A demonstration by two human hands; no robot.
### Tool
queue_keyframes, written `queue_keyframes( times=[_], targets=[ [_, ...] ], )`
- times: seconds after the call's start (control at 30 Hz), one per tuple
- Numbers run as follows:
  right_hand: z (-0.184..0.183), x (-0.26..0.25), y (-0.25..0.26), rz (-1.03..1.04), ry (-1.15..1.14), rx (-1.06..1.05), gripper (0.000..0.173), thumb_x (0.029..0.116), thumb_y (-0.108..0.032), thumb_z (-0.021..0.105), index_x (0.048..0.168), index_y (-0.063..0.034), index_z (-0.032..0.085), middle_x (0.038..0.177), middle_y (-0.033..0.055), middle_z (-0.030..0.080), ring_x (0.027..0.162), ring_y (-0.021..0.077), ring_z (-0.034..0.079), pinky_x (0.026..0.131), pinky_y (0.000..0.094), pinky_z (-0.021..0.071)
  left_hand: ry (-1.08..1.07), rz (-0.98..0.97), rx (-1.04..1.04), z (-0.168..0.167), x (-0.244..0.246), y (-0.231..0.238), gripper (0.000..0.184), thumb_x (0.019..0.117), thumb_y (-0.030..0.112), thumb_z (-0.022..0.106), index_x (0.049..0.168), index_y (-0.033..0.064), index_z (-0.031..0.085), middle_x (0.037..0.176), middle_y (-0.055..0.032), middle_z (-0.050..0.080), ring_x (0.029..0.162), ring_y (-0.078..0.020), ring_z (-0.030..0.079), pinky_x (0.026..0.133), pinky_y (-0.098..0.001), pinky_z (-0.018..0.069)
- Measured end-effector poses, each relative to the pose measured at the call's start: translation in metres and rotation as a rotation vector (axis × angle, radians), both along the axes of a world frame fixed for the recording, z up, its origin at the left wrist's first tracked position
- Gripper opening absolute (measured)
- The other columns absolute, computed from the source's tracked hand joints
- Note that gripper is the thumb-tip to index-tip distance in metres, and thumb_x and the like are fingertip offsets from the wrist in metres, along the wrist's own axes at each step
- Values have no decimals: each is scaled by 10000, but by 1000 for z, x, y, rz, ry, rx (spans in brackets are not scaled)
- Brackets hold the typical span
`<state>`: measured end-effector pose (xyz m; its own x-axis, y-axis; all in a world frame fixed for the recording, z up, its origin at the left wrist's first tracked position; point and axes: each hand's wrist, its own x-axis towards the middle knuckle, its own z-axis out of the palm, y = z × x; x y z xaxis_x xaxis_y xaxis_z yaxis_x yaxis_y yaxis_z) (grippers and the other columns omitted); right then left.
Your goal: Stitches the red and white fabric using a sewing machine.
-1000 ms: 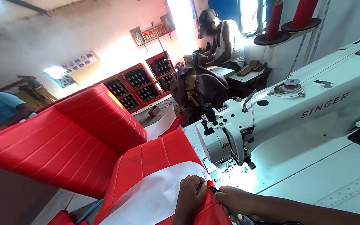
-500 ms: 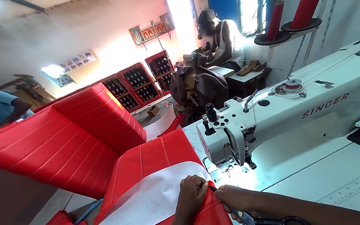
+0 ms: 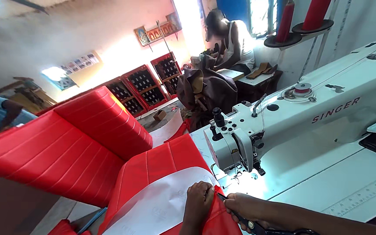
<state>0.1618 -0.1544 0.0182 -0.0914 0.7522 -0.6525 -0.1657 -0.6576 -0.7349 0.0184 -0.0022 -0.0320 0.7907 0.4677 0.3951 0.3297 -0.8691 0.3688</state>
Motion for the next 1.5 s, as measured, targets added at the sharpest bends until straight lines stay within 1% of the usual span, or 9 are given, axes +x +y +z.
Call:
queue_keyframes(
  times=[0.2, 0.37, 0.63, 0.77, 0.97, 1.13, 1.23, 1.37, 1.5],
  targets=[
    [1, 0, 3, -17, -7, -1, 220, 1138, -331, 317, 1099, -147, 432, 728, -17, 464, 503, 71, 483, 483, 214, 459, 5, -14, -15, 1, -1, 1, 294, 974, 266, 518, 894, 92, 742, 830, -15, 693, 819, -176, 650, 816, -432, 480],
    [4, -1, 7, -2, -42, -38, 237, 1135, -325, 301, 1054, -148, 436, 697, -22, 455, 489, 67, 470, 471, 212, 446, 0, -29, 18, 0, -1, 1, 282, 966, 266, 523, 876, 103, 734, 811, -4, 686, 798, -168, 644, 799, -418, 478],
    [4, -3, 7, 31, -85, -37, 281, 1136, -367, 277, 1042, -147, 425, 681, -22, 454, 479, 67, 466, 467, 213, 440, -75, -11, -72, -1, -1, 5, 313, 987, 239, 461, 886, 56, 694, 807, -50, 646, 798, -190, 641, 805, -445, 502],
    [0, -4, 4, -12, -33, 9, 244, 1138, -344, 298, 1094, -143, 430, 715, -11, 453, 486, 77, 470, 465, 216, 447, -77, 21, -94, -1, 0, 4, 317, 994, 225, 455, 919, 36, 698, 827, -63, 646, 806, -197, 642, 812, -444, 515],
    [-2, -4, 7, -59, 4, 25, 219, 1137, -328, 337, 1080, -138, 427, 713, -9, 489, 488, 78, 503, 473, 217, 470, -77, 19, -121, -1, -1, 5, 315, 993, 221, 462, 910, 31, 698, 830, -67, 643, 808, -200, 640, 810, -443, 513],
    [1, -5, 14, -67, -4, 4, 228, 1139, -337, 318, 1079, -141, 419, 718, -13, 465, 483, 70, 483, 463, 213, 463, -78, 3, -122, 0, -2, 5, 308, 991, 236, 468, 900, 47, 693, 817, -43, 637, 796, -170, 628, 819, -418, 505],
    [6, -5, 16, -48, -43, -6, 260, 1138, -346, 291, 1061, -138, 428, 704, -17, 450, 483, 73, 472, 468, 222, 457, -67, 17, -130, 2, -2, 3, 311, 995, 229, 465, 918, 38, 698, 841, -56, 645, 811, -183, 632, 818, -427, 499],
    [7, -6, 14, -47, -58, -33, 289, 1139, -364, 269, 1043, -141, 425, 695, -19, 445, 487, 72, 465, 475, 219, 451, -165, 67, -149, 3, -2, 2, 303, 1001, 182, 445, 936, -22, 660, 873, -104, 605, 813, -167, 601, 756, -298, 514],
    [0, -8, 13, -51, -37, 31, 242, 1138, -337, 298, 1095, -139, 429, 720, -13, 459, 491, 77, 482, 472, 223, 458, -194, 104, -165, 3, -1, 1, 302, 1015, 176, 441, 949, -32, 651, 894, -115, 597, 837, -159, 598, 768, -268, 508]
  ],
)
